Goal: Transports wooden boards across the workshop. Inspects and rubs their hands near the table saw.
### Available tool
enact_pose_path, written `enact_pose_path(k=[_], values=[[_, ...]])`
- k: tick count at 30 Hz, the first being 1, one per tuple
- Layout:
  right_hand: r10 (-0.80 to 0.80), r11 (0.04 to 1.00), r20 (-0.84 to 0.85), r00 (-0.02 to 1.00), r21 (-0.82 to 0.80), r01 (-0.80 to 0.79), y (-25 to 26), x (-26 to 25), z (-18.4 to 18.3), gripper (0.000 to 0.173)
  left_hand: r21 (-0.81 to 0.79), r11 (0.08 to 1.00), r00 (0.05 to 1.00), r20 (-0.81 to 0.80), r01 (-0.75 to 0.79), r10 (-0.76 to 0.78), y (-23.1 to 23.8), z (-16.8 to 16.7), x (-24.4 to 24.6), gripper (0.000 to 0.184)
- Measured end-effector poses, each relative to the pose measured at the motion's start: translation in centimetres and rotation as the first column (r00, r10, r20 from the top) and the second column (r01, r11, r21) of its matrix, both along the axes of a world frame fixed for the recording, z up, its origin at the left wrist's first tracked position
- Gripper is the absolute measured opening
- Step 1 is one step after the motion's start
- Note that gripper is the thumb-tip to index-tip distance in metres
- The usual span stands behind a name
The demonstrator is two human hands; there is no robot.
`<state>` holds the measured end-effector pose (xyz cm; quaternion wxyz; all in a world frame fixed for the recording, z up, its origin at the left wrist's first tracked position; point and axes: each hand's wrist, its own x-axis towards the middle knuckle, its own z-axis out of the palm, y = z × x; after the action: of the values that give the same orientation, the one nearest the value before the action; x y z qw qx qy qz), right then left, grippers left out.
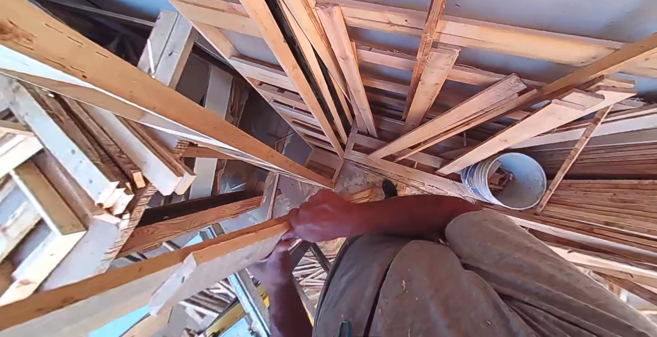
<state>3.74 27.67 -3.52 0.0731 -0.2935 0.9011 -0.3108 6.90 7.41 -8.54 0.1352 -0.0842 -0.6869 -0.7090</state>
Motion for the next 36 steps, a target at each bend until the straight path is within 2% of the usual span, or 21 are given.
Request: enact_pose_path(k=[2,3,4,5,6,7,9,10,11,12,15,17,20,25,29,31,32,34,36], values=[[-0.066,0.997,0.140,0.988,-0.022,0.070,4.1,-1.4,0.4,0.060,0.027,1.000,1.000,0.001,-0.008,0.008,-0.6,-0.3,0.2,0.085],[-0.185,0.980,0.220,0.958,-0.029,0.195,7.2,-2.5,0.1,0.059,0.043,0.999,1.000,0.004,0.003,-0.003,-0.8,-0.4,0.3,0.081],[-0.361,0.923,0.292,0.886,-0.024,0.384,10.8,-3.6,-0.8,0.056,0.056,0.998,1.000,0.000,0.017,-0.017,-1.0,-0.6,0.5,0.076],[-0.575,0.794,0.323,0.752,0.001,0.608,14.7,-4.8,-2.6,0.053,0.067,0.997,1.000,0.000,0.029,-0.030,-1.2,-0.7,0.8,0.072],[-0.764,0.602,0.312,0.565,0.029,0.798,19.0,-6.0,-5.1,0.054,0.085,0.996,0.999,0.008,0.037,-0.037,-1.4,-0.8,1.1,0.068],[-0.879,0.404,0.295,0.375,0.042,0.914,23.6,-6.9,-7.8,0.060,0.098,0.995,0.999,0.025,0.035,-0.037,-1.7,-0.9,1.4,0.065],[-0.949,0.024,0.314,-0.006,0.093,0.995,32.8,-8.7,-12.5,0.082,0.109,0.994,0.997,0.075,0.025,-0.033,-2.5,-1.1,2.1,0.062],[-0.938,-0.108,0.317,-0.142,0.123,0.987,36.7,-9.4,-14.5,0.093,0.099,0.995,0.995,0.095,0.024,-0.034,-2.8,-1.3,2.3,0.065],[-0.926,-0.184,0.311,-0.216,0.128,0.975,39.7,-10.0,-16.2,0.102,0.080,0.996,0.994,0.101,0.032,-0.040,-3.0,-1.3,2.4,0.069],[-0.926,-0.206,0.298,-0.231,0.111,0.972,41.9,-10.4,-17.7,0.109,0.061,0.998,0.994,0.105,0.029,-0.036,-3.0,-1.2,2.6,0.070],[-0.939,-0.147,0.314,-0.139,-0.004,0.989,44.5,-11.1,-19.2,0.124,0.034,0.999,0.991,0.133,0.005,-0.010,-3.2,-1.1,2.6,0.072],[-0.938,-0.120,0.333,-0.093,-0.060,0.991,45.3,-11.0,-20.1,0.119,0.019,0.999,0.990,0.141,0.028,-0.030,-4.0,-1.3,2.6,0.072],[-0.939,-0.033,0.343,-0.011,-0.060,0.998,45.6,-9.3,-20.5,0.111,0.014,0.997,0.987,0.141,0.075,-0.076,-4.9,-1.5,2.1,0.071],[-0.874,0.017,0.466,0.141,-0.260,0.965,40.8,-4.2,-20.9,0.100,0.037,0.996,0.984,0.156,0.077,-0.082,-5.8,-2.2,1.5,0.075],[-0.860,0.205,0.450,0.240,-0.125,0.971,36.8,-2.2,-18.9,0.081,0.009,0.997,0.983,0.172,0.071,-0.071,-5.4,-2.5,1.4,0.074],[-0.863,0.286,0.403,0.305,-0.108,0.952,34.9,-3.0,-15.7,0.074,0.008,0.999,0.983,0.179,0.041,-0.041,-5.0,-2.4,1.3,0.078],[-0.862,0.327,0.366,0.350,-0.124,0.937,33.8,-3.3,-12.6,0.070,0.003,1.000,0.982,0.189,0.022,-0.022,-4.9,-2.3,1.3,0.079],[-0.837,0.436,0.252,0.486,-0.231,0.870,31.9,-3.3,-3.3,0.066,-0.002,1.000,0.983,0.186,0.009,-0.008,-4.9,-2.1,1.2,0.078],[-0.729,0.575,0.056,0.683,-0.492,0.654,32.1,-3.2,7.3,0.058,0.017,1.000,0.985,0.170,0.013,-0.016,-5.1,-2.3,1.0,0.075]])
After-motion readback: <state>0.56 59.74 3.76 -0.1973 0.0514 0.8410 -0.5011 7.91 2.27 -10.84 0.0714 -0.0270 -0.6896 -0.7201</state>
